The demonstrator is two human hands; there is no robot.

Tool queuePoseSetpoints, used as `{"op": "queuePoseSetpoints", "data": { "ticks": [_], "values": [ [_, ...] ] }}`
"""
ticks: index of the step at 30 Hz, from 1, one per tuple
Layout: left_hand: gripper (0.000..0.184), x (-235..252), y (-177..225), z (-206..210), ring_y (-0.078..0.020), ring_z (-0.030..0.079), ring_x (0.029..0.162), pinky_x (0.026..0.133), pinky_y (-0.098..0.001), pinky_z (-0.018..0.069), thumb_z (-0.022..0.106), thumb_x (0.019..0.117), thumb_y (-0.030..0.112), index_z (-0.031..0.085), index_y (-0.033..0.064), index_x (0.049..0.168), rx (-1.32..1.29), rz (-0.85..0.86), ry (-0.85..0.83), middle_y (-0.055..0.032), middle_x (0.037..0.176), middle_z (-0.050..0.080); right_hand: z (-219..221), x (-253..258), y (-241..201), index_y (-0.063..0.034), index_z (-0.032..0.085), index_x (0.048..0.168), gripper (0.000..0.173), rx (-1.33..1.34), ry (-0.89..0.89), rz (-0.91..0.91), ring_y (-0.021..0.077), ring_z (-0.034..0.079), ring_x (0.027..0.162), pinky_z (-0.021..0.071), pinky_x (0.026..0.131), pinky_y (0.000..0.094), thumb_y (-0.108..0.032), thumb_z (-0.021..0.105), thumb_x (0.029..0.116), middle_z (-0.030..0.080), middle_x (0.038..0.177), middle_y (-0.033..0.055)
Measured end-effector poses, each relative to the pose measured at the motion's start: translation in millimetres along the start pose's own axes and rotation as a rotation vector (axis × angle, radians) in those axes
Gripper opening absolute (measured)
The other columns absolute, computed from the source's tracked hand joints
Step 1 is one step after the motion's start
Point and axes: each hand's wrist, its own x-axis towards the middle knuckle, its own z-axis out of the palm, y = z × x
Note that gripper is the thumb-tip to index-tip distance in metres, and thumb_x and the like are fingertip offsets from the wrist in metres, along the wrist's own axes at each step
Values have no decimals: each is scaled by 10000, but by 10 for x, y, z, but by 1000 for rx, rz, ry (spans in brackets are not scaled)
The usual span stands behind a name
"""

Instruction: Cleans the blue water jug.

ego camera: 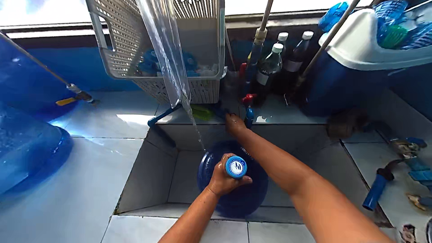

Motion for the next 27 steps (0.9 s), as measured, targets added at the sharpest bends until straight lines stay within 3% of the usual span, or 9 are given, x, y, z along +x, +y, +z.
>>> {"op": "queuePoseSetpoints", "data": {
  "ticks": [2, 5, 8, 11, 15, 17, 20, 24, 27],
  "values": [
    [904, 62, 101, -115, -111, 629, 1119, 1017, -271, 496, 842, 714, 524, 553, -143, 1252, -113, -153, -122, -167, 1192, 663, -149, -526, 65, 23, 533, 1414, 403, 261, -24, 17, 443, 621, 1175, 496, 987, 610, -52, 507, 1019, 613, 1285, 300],
    [973, 315, 269, -223, -115, 645, 1069, 985, -342, 507, 309, 891, 817, 657, -43, 1182, -221, -369, -254, -93, 1135, 705, -29, -1632, 353, 27, 558, 1352, 390, 600, 175, -136, 170, 629, 690, 570, 662, 367, -187, 364, 1091, 656, 929, 133],
    [1081, 451, 316, -158, -75, 668, 915, 873, -314, 549, 35, 856, 886, 697, 54, 1051, -301, -448, -284, -8, 958, 722, 503, -2443, 409, 146, 534, 1298, 413, 777, 439, -265, 11, 573, 636, 538, 613, 215, -172, 385, 1082, 640, 845, 48],
    [1058, 371, 315, -18, -91, 678, 850, 816, -308, 561, -29, 870, 858, 688, 86, 959, -378, -490, -158, -11, 872, 721, 925, -2633, 327, 195, 538, 1280, 438, 706, 550, -288, 43, 589, 673, 542, 665, 217, -167, 399, 1077, 667, 893, 128],
    [1019, 215, 436, -105, -118, 570, 1174, 1041, -347, 465, 18, 946, 778, 484, -13, 1388, -285, -479, -125, -116, 1271, 604, -331, -2673, -150, 66, 590, 1219, 326, 512, 40, 9, 117, 528, 631, 490, 619, 304, -187, 419, 1107, 565, 786, 79],
    [804, 199, 431, -96, -127, 597, 1100, 998, -347, 487, 171, 1030, 598, 553, -57, 1295, -241, -391, -189, -128, 1194, 634, -862, -2494, -241, 17, 594, 1197, 320, 404, 87, 2, 147, 526, 561, 501, 548, 351, -237, 417, 1116, 554, 759, 81],
    [319, 253, 430, -92, -126, 657, 927, 882, -324, 551, 633, 925, 177, 637, -59, 1139, -279, -397, -250, -110, 1024, 687, -975, -1830, -211, 24, 569, 1298, 380, 330, 146, 25, 244, 570, 599, 526, 605, 460, -257, 376, 1130, 597, 836, 156],
    [241, 383, 616, -201, -135, 684, 1025, 952, -326, 548, 532, 980, 53, 655, -65, 1150, -385, -263, 53, -117, 1096, 725, -351, -611, -59, 50, 631, 1292, 370, 260, 48, 153, 442, 664, 1054, 496, 942, 632, -197, 436, 1096, 673, 1141, 304],
    [251, 858, 584, -487, -254, 697, 971, 872, -409, 585, 389, 1087, 70, 498, -39, 1285, -604, -518, 428, -181, 1065, 676, -244, -111, -182, 42, 581, 1376, 401, 131, 5, 144, 475, 556, 1293, 438, 1056, 652, -189, 465, 1068, 576, 1368, 317]
  ]
}}
